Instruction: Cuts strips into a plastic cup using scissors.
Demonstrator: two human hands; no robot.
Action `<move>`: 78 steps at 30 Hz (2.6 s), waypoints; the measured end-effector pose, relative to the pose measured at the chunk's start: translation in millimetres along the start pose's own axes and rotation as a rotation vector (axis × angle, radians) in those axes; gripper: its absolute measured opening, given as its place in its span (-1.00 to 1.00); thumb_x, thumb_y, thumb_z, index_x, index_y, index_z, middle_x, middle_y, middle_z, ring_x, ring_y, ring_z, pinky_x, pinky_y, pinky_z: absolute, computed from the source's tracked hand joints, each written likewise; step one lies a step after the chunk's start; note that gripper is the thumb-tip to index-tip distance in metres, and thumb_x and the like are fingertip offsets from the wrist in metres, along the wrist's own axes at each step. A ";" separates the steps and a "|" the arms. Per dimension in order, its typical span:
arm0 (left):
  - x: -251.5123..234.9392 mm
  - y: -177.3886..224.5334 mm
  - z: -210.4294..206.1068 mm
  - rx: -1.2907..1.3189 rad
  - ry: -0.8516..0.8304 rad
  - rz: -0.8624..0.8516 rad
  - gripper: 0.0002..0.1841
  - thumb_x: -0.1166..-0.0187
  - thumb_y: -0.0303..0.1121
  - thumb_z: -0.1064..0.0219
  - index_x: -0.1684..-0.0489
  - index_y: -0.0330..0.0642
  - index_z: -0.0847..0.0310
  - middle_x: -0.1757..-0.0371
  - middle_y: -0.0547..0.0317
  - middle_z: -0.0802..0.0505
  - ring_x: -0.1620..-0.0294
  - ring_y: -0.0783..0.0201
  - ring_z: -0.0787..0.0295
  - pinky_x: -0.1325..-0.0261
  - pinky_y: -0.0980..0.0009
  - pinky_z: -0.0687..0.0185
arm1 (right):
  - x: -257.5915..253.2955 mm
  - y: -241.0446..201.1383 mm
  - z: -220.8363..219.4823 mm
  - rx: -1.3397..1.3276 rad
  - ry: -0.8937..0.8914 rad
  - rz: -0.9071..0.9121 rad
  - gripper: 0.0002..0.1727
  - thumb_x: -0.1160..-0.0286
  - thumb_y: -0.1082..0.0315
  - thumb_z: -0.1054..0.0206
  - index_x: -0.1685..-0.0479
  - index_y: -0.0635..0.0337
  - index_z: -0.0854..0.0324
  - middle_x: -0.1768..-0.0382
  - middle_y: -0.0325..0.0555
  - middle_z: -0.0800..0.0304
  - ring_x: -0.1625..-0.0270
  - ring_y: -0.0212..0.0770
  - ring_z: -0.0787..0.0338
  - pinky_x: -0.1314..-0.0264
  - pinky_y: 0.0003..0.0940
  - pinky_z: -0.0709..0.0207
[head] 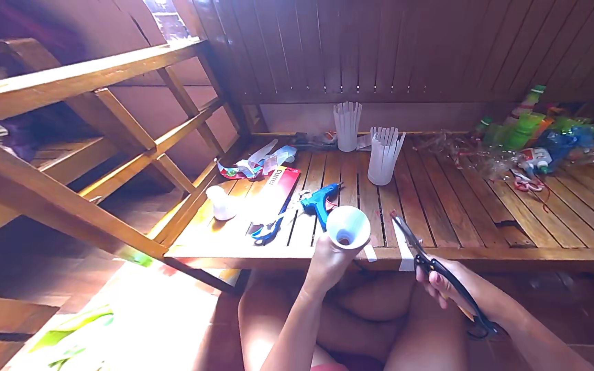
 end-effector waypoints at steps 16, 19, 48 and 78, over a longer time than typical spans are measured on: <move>24.1 5.7 -51.8 -0.233 -0.369 0.028 -0.41 -0.38 -0.29 -0.56 -0.31 -0.52 -0.54 -0.03 0.06 -0.86 -0.04 0.55 -0.79 -0.23 0.55 -0.67 | -32.7 -59.7 3.4 -0.066 0.346 0.164 -0.67 -0.32 0.46 -0.32 -0.09 0.24 -0.52 0.34 -0.45 -0.54 0.42 -0.73 -0.50 0.36 -0.80 -0.39; 25.6 5.1 -50.4 0.023 -0.331 -0.005 -0.37 -0.61 -0.17 -0.32 -0.44 -0.54 -0.23 0.21 0.34 -0.74 0.43 0.69 -0.59 0.35 0.69 -0.58 | -39.8 -58.3 1.1 -0.223 0.326 0.149 -0.78 -0.38 0.52 -0.21 0.01 0.22 -0.49 0.47 -0.49 -0.55 0.53 -0.68 -0.55 0.42 -0.75 -0.47; -15.4 -1.0 -24.0 0.574 0.311 0.241 -0.87 -0.67 -0.62 -0.12 0.20 -0.19 -0.52 0.46 0.33 -0.78 0.49 0.47 -0.73 0.21 0.51 -0.77 | -19.7 6.9 -49.8 -0.528 -0.515 0.115 -0.28 -0.32 -0.59 -0.16 0.13 -0.10 -0.64 0.42 -0.47 -0.73 0.34 -0.52 -0.81 0.27 -0.62 -0.71; 21.7 17.7 -27.3 -0.065 -0.214 -0.004 -0.64 -0.45 -0.33 -0.49 -0.07 -0.38 -0.60 0.22 0.42 -0.84 0.26 0.70 -0.75 0.10 0.68 -0.70 | -4.8 -42.0 21.2 0.693 0.273 0.145 -0.09 -0.36 -0.48 -0.24 -0.02 0.38 -0.67 0.25 0.12 -0.73 0.20 0.02 -0.73 0.15 -0.02 -0.55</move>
Point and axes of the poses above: each hand's wrist, its own x-axis away from the middle knuckle, its own z-axis out of the back of the hand, y = z × x, the point moved 8 cm from there along -x, towards the middle knuckle
